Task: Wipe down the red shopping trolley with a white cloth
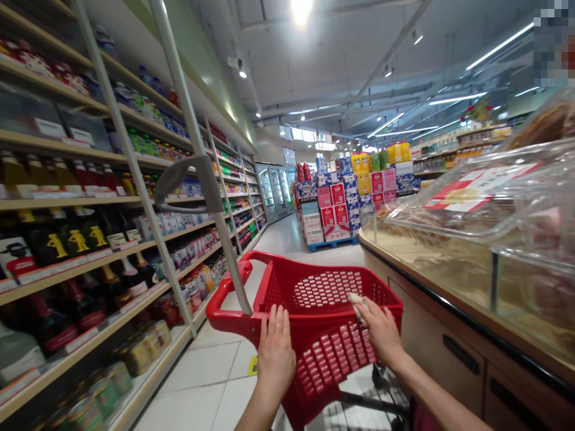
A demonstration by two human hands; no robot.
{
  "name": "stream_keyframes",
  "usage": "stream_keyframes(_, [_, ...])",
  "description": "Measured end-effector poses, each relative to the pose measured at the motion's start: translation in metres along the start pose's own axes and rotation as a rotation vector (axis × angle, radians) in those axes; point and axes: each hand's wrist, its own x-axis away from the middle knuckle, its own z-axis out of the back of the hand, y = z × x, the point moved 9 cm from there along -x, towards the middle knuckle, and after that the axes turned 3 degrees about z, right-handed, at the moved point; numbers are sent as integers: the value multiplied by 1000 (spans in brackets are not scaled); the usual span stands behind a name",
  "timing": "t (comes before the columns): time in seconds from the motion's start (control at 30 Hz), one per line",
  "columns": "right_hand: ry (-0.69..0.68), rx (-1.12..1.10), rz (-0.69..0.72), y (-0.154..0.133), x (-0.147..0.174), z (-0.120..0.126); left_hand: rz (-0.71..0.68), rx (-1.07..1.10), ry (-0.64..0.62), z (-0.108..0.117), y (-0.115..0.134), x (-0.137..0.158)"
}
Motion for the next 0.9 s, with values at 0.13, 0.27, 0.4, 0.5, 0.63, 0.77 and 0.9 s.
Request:
stream_keyframes(0.13, [25, -122, 160, -52, -1, -1, -30, 8, -14, -7, 19, 0])
stream_keyframes(0.27, [57, -112, 260, -58, 0, -4, -26, 10, -44, -10, 23, 3])
stream_keyframes(0.4, [-7, 72, -37, 47, 2, -2, -25, -10, -16, -11, 23, 3])
stream_keyframes(0.5, [-29, 112, -179, 80, 6, 0, 8, -36, 16, -14, 22, 3])
stream_keyframes(0.63, [7, 36, 51, 45, 1, -3, -21, -34, 21, -16, 23, 3])
stream_keyframes(0.77, [-4, 93, -123, 87, 2, 3, -10, -35, 18, -15, 22, 4])
stream_keyframes(0.9, [39, 111, -197, 120, 30, -7, 23, -35, 1, -15, 22, 4])
